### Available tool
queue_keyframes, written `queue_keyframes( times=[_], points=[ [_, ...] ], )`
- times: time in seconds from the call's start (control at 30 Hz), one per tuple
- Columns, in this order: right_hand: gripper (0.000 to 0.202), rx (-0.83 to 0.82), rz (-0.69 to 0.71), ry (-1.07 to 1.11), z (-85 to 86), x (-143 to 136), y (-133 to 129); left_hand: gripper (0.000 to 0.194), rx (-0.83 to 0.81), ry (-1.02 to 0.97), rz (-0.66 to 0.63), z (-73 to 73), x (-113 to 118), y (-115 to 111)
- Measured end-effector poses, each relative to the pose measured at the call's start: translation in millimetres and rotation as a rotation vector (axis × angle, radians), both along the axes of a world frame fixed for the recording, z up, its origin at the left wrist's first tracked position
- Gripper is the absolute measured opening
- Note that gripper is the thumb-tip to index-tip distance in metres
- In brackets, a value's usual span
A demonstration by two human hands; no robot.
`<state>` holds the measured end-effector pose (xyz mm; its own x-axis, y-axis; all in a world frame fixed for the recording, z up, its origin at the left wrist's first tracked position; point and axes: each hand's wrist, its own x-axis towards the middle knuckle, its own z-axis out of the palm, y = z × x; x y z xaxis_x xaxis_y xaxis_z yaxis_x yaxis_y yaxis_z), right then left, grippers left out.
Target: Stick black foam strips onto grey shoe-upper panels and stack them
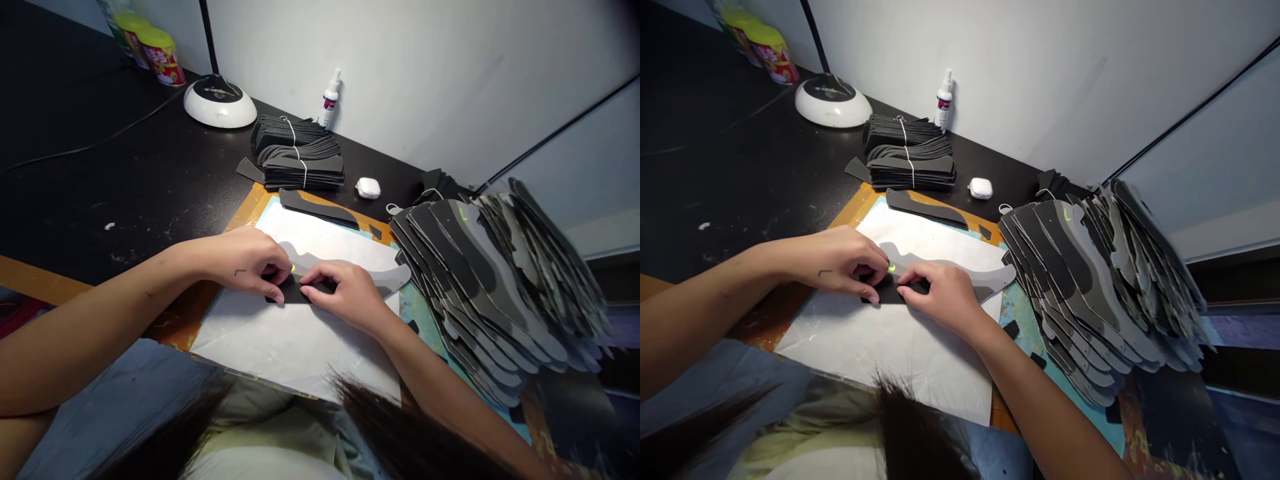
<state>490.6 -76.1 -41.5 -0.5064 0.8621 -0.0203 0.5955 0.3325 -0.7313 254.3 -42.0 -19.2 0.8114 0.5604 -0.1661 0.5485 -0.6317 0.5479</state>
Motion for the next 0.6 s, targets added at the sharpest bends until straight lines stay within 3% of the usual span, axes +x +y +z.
queue_keyframes(
  times=[0.07, 0.3, 0.6],
  points=[
    [0.009, -0.010, -0.001, 0.001, 0.5, 0.4, 0.5, 0.015, -0.046, -0.027, 0.015, 0.5, -2.6, 2.1],
    [0.007, -0.125, -0.058, 0.025, 0.3, 2.3, 2.2, 0.019, -0.253, -0.095, 0.026, -1.7, -9.9, 11.6],
    [0.008, -0.154, -0.060, -0.003, 1.9, 1.1, 3.2, 0.019, -0.256, -0.116, 0.011, -4.6, -11.4, 11.3]
  ],
)
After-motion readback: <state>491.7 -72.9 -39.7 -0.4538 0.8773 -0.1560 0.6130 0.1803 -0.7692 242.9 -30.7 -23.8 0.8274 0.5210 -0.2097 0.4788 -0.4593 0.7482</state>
